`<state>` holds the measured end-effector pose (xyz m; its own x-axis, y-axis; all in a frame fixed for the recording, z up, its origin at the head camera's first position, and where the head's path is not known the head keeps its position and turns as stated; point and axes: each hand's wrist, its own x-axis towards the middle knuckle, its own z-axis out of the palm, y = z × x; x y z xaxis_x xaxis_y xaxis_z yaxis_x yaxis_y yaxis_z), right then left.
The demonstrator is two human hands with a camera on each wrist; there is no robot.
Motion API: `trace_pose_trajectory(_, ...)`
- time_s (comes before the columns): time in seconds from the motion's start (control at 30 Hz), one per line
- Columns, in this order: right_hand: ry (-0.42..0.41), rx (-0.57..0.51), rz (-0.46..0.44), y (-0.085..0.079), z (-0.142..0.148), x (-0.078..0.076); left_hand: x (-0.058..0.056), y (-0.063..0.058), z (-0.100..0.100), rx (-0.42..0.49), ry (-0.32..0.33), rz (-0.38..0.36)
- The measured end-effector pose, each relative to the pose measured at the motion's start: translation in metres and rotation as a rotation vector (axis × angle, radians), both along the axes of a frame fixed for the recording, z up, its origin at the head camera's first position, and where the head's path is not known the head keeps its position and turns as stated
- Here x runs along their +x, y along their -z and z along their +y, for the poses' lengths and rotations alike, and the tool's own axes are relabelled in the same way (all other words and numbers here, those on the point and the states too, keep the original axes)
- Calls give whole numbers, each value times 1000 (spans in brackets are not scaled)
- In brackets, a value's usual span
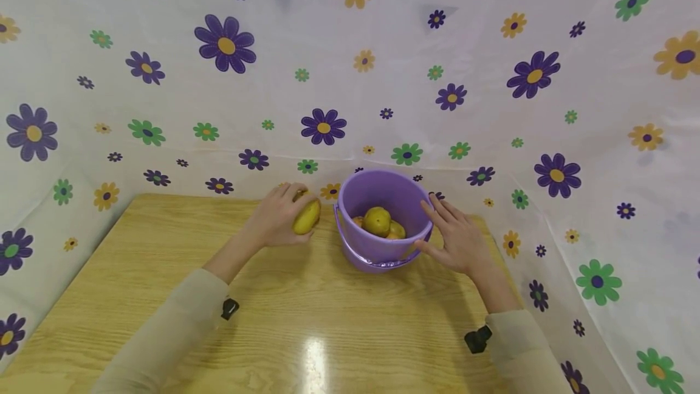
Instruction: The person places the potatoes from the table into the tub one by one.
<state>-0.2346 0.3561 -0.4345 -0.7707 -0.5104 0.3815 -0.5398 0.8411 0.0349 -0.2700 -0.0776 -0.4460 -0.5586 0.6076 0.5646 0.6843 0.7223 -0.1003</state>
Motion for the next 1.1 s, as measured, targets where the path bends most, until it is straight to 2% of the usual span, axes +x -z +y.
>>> trace_pose_trajectory(0.23, -3, -3, 5, 0, 0, 0, -2, -18, 11, -4, 12, -3)
trace_pose_trajectory(0.43, 1, -5, -7, -1, 0, -1, -1, -33, 24, -5, 47, 26)
trace_pose_trajectory(0.6, 8, 3, -12, -1, -1, 0, -1, -39, 34, -8, 55, 51)
trace_pose_trajectory(0.83, 18, 5, -25, -2, -1, 1, -2, -49, 49, -2, 70, 31)
trace_pose_trajectory(1.1, 2, 8, -15, -3, -1, 0, -4, -53, 63, -25, 69, 26)
